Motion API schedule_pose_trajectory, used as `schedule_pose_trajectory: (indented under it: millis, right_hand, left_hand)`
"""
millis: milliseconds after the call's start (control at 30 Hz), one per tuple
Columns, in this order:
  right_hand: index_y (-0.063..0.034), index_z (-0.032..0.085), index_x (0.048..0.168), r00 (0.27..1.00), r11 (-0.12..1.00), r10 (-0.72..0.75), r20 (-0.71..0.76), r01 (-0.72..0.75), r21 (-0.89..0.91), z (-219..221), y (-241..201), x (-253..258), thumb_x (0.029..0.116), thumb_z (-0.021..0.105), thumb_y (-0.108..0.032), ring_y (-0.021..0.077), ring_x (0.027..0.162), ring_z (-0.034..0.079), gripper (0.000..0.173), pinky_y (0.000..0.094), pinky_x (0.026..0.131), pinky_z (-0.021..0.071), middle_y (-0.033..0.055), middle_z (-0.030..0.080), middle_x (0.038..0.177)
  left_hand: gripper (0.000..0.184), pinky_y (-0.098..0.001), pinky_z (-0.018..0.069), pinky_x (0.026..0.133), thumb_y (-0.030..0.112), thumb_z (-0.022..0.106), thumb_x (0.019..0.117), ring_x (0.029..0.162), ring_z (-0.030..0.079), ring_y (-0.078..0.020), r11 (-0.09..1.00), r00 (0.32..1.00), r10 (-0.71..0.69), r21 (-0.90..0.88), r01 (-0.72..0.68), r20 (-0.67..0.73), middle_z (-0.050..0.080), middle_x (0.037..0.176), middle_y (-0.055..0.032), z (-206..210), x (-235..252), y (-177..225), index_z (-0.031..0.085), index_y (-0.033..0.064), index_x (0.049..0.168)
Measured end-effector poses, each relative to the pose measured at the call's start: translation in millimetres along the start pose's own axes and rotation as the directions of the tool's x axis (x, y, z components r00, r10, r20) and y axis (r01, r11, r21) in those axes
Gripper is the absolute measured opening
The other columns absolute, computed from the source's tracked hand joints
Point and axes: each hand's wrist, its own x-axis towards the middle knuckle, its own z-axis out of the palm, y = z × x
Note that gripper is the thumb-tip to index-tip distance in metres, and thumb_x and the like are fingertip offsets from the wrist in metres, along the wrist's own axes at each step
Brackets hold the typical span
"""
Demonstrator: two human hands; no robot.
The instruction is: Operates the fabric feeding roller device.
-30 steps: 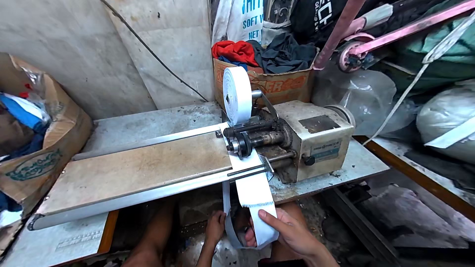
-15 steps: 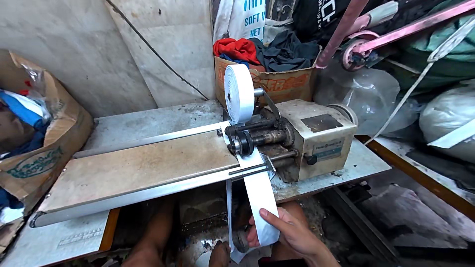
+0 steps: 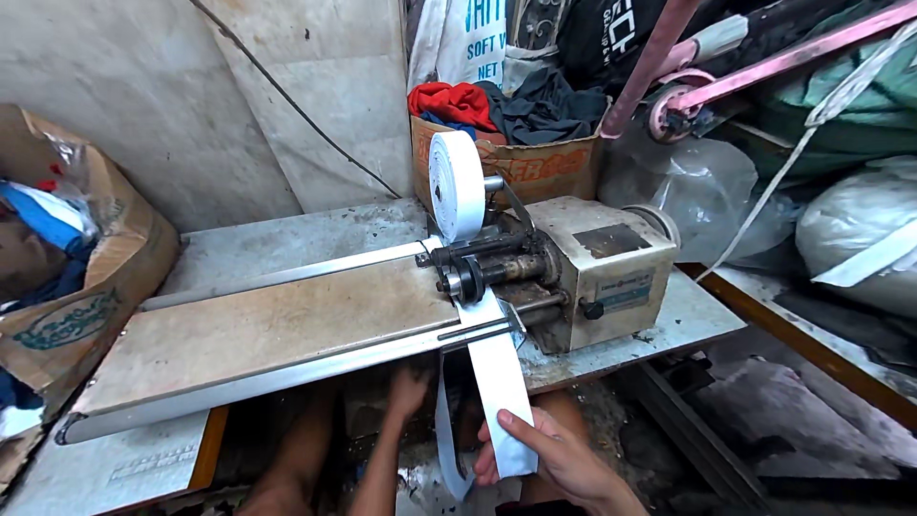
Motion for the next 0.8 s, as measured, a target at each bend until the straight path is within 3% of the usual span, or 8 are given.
schedule_pose_trajectory:
  millis: [100,233,300,367,467,600,700,800]
  right_hand:
    - [0.0004,0.065,0.118,1.000,1.000,0.023,-0.006,-0.023,-0.003,3.7,1.1,-1.4,0.1102,0.042,-0.038,0.0311,0.090,0.076,0.046,0.0470,0.087,0.0628,0.0185,0.077,0.097]
    - [0.0009,0.066,0.118,1.000,1.000,0.027,-0.007,-0.027,-0.015,7.2,-0.4,-1.8,0.1105,0.041,-0.038,0.0302,0.090,0.076,0.047,0.0459,0.087,0.0628,0.0179,0.077,0.097]
    - [0.0007,0.066,0.117,0.999,0.999,0.035,-0.002,-0.035,-0.003,6.1,-0.7,-2.4,0.1104,0.042,-0.038,0.0309,0.090,0.076,0.046,0.0466,0.087,0.0626,0.0183,0.076,0.097]
    - [0.0007,0.065,0.118,0.999,1.000,0.031,0.010,-0.031,0.000,3.3,0.2,-2.1,0.1103,0.041,-0.039,0.0311,0.090,0.076,0.047,0.0469,0.087,0.0625,0.0188,0.076,0.097]
    - [0.0007,0.066,0.118,1.000,1.000,0.024,0.014,-0.024,0.008,1.5,2.8,-2.3,0.1102,0.042,-0.039,0.0308,0.090,0.076,0.047,0.0463,0.088,0.0626,0.0188,0.076,0.097]
    - [0.0005,0.066,0.117,0.999,0.999,0.032,0.009,-0.032,0.003,1.5,2.8,-1.3,0.1103,0.042,-0.039,0.0301,0.090,0.076,0.047,0.0455,0.087,0.0629,0.0180,0.077,0.097]
    - [0.0009,0.066,0.117,1.000,1.000,0.021,0.011,-0.021,-0.003,1.0,1.4,-1.1,0.1105,0.041,-0.040,0.0308,0.090,0.076,0.048,0.0460,0.087,0.0629,0.0188,0.076,0.097]
    - [0.0003,0.066,0.117,1.000,1.000,0.015,0.023,-0.015,-0.014,1.0,-0.3,0.8,0.1101,0.042,-0.041,0.0302,0.089,0.077,0.049,0.0458,0.087,0.0629,0.0186,0.077,0.096]
  left_hand:
    - [0.051,-0.0499,0.0335,0.119,0.018,0.066,0.0986,0.139,0.048,-0.0384,0.994,0.991,0.091,0.071,-0.084,-0.100,0.055,0.141,-0.0308,-33.7,3.0,73.4,0.054,-0.0119,0.138]
    - [0.050,-0.0428,0.0193,0.126,0.020,0.048,0.1085,0.153,0.029,-0.0322,0.881,0.959,-0.281,0.403,0.247,0.027,0.037,0.160,-0.0235,-62.8,-36.0,169.1,0.042,-0.0070,0.150]
    - [0.050,-0.0439,0.0194,0.126,0.018,0.047,0.1080,0.153,0.030,-0.0324,0.847,0.943,-0.332,0.446,0.289,0.019,0.037,0.160,-0.0238,-60.8,-46.9,185.3,0.041,-0.0073,0.150]
    - [0.049,-0.0414,0.0207,0.124,0.014,0.047,0.1088,0.151,0.032,-0.0347,0.915,0.967,-0.245,0.345,0.208,0.066,0.038,0.157,-0.0295,-60.6,-46.8,177.0,0.039,-0.0139,0.148]
    - [0.049,-0.0403,0.0237,0.124,0.013,0.053,0.1068,0.149,0.035,-0.0338,0.992,0.992,-0.078,0.104,0.067,0.102,0.041,0.155,-0.0292,-47.2,-22.8,136.4,0.041,-0.0135,0.146]
    - [0.047,-0.0471,0.0350,0.119,0.013,0.066,0.0979,0.137,0.051,-0.0352,0.988,0.987,0.156,0.001,-0.156,-0.031,0.057,0.139,-0.0301,-11.3,17.0,61.8,0.056,-0.0123,0.136]
    - [0.030,-0.0398,0.0525,0.102,0.013,0.062,0.1009,0.109,0.067,-0.0218,0.964,0.983,0.149,-0.204,-0.168,-0.104,0.070,0.114,-0.0193,7.0,22.2,36.3,0.065,-0.0064,0.123]
    - [0.033,-0.0416,0.0586,0.088,0.026,0.056,0.1059,0.090,0.071,-0.0203,0.961,0.996,0.086,-0.266,-0.078,0.018,0.072,0.101,-0.0151,23.1,24.3,-2.3,0.068,-0.0020,0.119]
